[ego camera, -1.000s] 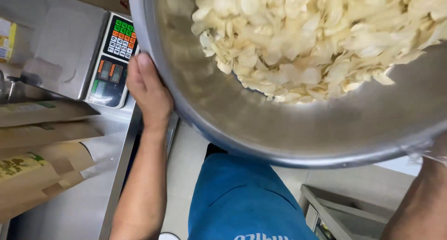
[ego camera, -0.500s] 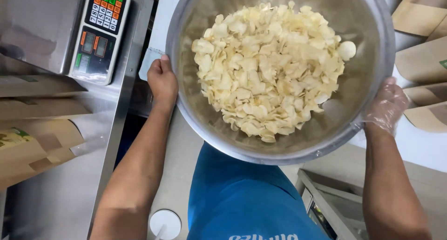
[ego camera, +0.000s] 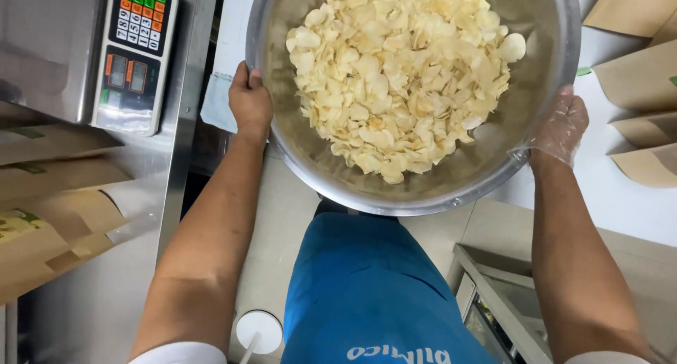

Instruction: Mixing seasoning into a large bowl of chips by hand at a packaging station.

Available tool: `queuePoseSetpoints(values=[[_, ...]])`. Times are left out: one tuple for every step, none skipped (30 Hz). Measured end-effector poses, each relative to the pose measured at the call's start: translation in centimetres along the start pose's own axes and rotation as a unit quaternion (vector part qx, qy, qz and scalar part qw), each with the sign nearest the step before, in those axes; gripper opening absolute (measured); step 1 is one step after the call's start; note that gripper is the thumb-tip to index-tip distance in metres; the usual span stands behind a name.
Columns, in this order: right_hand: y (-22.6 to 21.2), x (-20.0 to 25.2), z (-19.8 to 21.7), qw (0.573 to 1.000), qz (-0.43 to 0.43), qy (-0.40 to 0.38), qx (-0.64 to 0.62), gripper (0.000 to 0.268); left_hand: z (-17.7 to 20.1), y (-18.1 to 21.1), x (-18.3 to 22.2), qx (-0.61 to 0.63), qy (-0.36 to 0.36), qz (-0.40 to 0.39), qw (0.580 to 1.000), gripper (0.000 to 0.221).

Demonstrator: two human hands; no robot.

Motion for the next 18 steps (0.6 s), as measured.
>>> queuePoseSetpoints(values=[[-0.5,0.4,-0.2,1.0,-0.003,0.001,0.0,0.046,0.0,-0.7,-0.4,-0.002,-0.002,0.001,1.0,0.052],[-0.9,0.8,-0.3,1.0,-0.012,0.005,0.013,0.044,0.1,-1.1,-0.8,-0.005,0.017,-0.024,1.0,0.046],[-1.3,1.1,-0.2,0.999,-0.019,0.011,0.026,0.043,0.0,-1.5,-1.3,-0.007,0.033,-0.052,0.998,0.041],[-0.2,0.8,-0.1,0.999,-0.022,0.016,0.026,0.043,0.0,-0.6,-0.3,-0.007,0.028,-0.053,0.998,0.041],[0.3,0.2,0.0,0.999,0.012,0.021,0.044,0.044,0.0,0.3,0.4,0.027,0.016,-0.025,0.999,0.039],[0.7,-0.3,0.0,0.997,0.046,0.025,0.062,0.046,0.1,1.1,1.3,0.06,0.003,0.003,0.998,0.037],[0.5,-0.2,-0.1,0.997,0.048,0.029,0.06,0.046,0.1,0.9,1.1,0.06,0.001,-0.001,0.998,0.037],[0.6,-0.2,-0.3,0.999,0.032,0.026,-0.002,0.044,0.1,0.6,0.9,0.054,0.007,0.003,0.998,0.039],[0.8,0.0,-0.4,0.998,0.015,0.024,-0.062,0.046,0.1,0.2,0.9,0.048,0.011,0.009,0.999,0.041],[1.0,-0.4,-0.4,0.997,0.015,0.027,-0.064,0.046,0.1,0.6,0.6,0.047,0.008,0.006,0.999,0.041],[1.2,-0.6,-0.3,0.999,0.03,0.028,-0.027,0.049,0.0,0.5,0.7,0.049,0.009,0.012,0.999,0.041],[1.3,-0.8,-0.2,0.999,0.044,0.028,0.01,0.053,0.1,0.4,0.7,0.052,0.011,0.018,0.998,0.04],[1.2,-0.7,-0.3,0.998,0.047,0.03,0.009,0.053,0.1,0.7,0.8,0.053,0.01,0.015,0.998,0.04],[1.0,-0.7,-0.3,0.998,0.046,0.034,0.013,0.053,0.0,0.9,0.9,0.06,0.005,0.019,0.998,0.042],[1.1,-0.4,-0.2,0.998,0.041,0.035,0.02,0.052,0.0,0.8,1.4,0.066,0.0,0.027,0.997,0.044],[1.3,-0.5,-0.1,0.998,0.04,0.035,0.021,0.052,0.0,0.4,1.2,0.065,0.0,0.028,0.997,0.044],[1.3,-0.6,-0.1,0.997,0.056,0.037,0.044,0.052,0.0,0.2,0.8,0.073,0.003,0.015,0.997,0.044],[1.3,-0.7,0.0,0.994,0.071,0.04,0.068,0.052,0.0,0.0,0.6,0.081,0.007,0.001,0.997,0.044]])
Point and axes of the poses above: each hand's wrist, its own x-axis away from the middle knuckle, its own z-axis out of the back of the hand, y = z × x, the point moved 4 cm from there along -x, towards the middle knuckle, and after that the axes turned 14 degrees about -y, right-handed, at the moved point
